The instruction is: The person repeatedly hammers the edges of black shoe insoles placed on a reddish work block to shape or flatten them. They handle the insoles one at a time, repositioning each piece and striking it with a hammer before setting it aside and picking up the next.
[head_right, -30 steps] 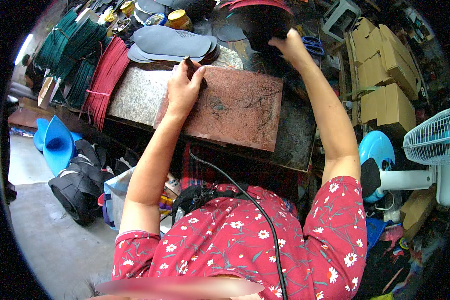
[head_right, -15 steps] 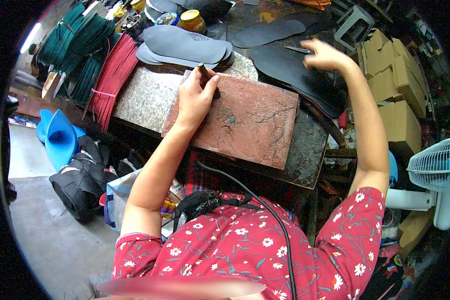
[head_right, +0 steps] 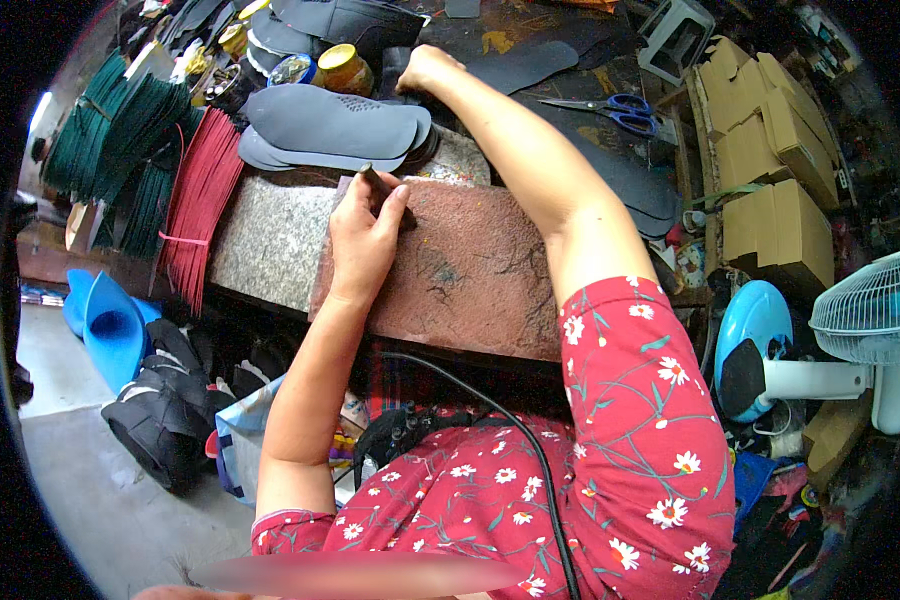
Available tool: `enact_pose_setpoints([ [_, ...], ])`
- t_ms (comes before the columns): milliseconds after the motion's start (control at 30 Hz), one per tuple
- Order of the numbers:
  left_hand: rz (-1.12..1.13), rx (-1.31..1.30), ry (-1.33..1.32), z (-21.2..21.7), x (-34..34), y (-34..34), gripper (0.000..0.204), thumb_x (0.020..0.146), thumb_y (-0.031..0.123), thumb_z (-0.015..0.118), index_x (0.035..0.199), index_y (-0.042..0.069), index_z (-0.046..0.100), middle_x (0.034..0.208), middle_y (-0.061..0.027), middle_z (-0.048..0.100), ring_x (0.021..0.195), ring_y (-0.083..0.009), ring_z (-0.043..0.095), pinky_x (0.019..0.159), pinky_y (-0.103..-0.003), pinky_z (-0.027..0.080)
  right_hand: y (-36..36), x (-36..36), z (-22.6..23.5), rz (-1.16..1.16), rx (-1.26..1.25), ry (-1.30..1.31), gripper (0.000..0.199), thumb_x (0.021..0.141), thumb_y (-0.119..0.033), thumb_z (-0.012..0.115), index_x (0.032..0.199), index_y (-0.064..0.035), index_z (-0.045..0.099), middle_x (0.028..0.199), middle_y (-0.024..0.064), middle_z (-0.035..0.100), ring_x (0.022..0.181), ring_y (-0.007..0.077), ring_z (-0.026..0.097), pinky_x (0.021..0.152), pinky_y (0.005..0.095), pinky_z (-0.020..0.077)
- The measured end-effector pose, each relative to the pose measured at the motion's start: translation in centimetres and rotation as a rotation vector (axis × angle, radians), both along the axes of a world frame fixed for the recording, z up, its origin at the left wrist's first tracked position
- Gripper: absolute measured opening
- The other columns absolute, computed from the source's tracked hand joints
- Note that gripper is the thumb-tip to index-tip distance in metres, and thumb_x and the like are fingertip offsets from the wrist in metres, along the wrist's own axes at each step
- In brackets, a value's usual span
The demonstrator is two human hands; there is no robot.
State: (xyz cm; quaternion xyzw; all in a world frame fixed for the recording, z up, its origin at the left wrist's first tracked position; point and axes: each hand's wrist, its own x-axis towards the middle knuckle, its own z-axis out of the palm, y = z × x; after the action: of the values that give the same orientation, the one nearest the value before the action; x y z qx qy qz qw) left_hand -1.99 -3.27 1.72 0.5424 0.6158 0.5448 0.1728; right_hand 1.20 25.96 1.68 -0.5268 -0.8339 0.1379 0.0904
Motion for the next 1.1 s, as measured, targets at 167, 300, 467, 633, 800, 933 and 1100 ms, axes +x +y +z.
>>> enact_pose_setpoints([
  [167,-0.014,-0.003,-0.013,0.0,0.0,-0.1,0.012,0.089,0.011,0.067,0.095,0.002,0.061,0.078,-0.0062,0.064,0.07,-0.0137,0.061,0.067,-0.029,0.05,2.2,8.9,3.1,0.039,-0.241,0.505,0.04,0.079,-0.042,0.079,0.081,-0.0059,0.063,0.053,-0.0014,0.042,0.041,0.009,0.036,0.038,0.027,0.0247],
  [300,-0.003,0.027,-0.005,-0.4,-0.1,0.2,0.013,0.088,0.014,0.067,0.093,0.004,0.062,0.076,-0.0113,0.067,0.067,-0.0225,0.067,0.065,-0.034,0.052,0.7,17.2,5.9,0.08,-0.44,0.461,0.026,0.084,-0.034,0.075,0.085,-0.0102,0.067,0.06,-0.0066,0.048,0.049,0.0042,0.039,0.042,0.0238,0.0274],
  [467,0.005,0.033,-0.011,-0.8,-0.2,0.5,0.013,0.088,0.014,0.068,0.093,0.004,0.062,0.076,-0.0097,0.067,0.067,-0.0193,0.066,0.065,-0.033,0.052,-2.9,21.8,7.5,0.368,-0.066,0.2,0.014,0.088,-0.011,0.068,0.096,-0.0013,0.062,0.08,-0.0022,0.06,0.077,0.0071,0.055,0.073,0.0235,0.0466],
  [633,0.004,0.022,-0.014,-0.4,-0.1,0.3,0.013,0.089,0.013,0.068,0.094,0.003,0.061,0.074,-0.0077,0.065,0.066,-0.0151,0.063,0.064,-0.031,0.05,-3.1,24.8,7.9,0.214,0.247,0.262,0.019,0.088,-0.018,0.068,0.1,-0.0052,0.063,0.078,0.0001,0.06,0.075,0.0101,0.055,0.07,0.028,0.0456],
  [800,0.015,0.038,0.062,-0.2,-0.1,0.2,0.013,0.089,0.013,0.068,0.093,0.003,0.061,0.074,-0.0073,0.065,0.065,-0.0149,0.062,0.064,-0.031,0.05,-1.0,27.7,9.2,0.056,0.556,0.376,0.022,0.091,-0.024,0.066,0.106,-0.0089,0.065,0.085,0.0043,0.067,0.079,0.0105,0.061,0.072,0.0277,0.0483],
  [933,-0.011,0.017,0.021,-0.4,-0.2,0.1,0.014,0.09,0.013,0.067,0.096,0.002,0.061,0.081,-0.0063,0.063,0.07,-0.0137,0.059,0.067,-0.029,0.049,-2.2,29.8,10.5,0.081,0.069,0.874,0.02,0.093,-0.021,0.066,0.109,-0.0097,0.066,0.093,-0.0027,0.067,0.084,0.0049,0.062,0.073,0.0222,0.0496],
  [1100,-0.008,-0.002,-0.013,-0.5,-0.2,0.1,0.013,0.09,0.013,0.067,0.095,0.003,0.061,0.076,-0.0076,0.066,0.068,-0.015,0.063,0.067,-0.03,0.051,-8.1,33.6,7.7,0.197,-0.417,0.596,0.017,0.09,-0.022,0.068,0.104,-0.0117,0.065,0.09,-0.0066,0.061,0.085,0.0035,0.057,0.078,0.0228,0.0478],
])
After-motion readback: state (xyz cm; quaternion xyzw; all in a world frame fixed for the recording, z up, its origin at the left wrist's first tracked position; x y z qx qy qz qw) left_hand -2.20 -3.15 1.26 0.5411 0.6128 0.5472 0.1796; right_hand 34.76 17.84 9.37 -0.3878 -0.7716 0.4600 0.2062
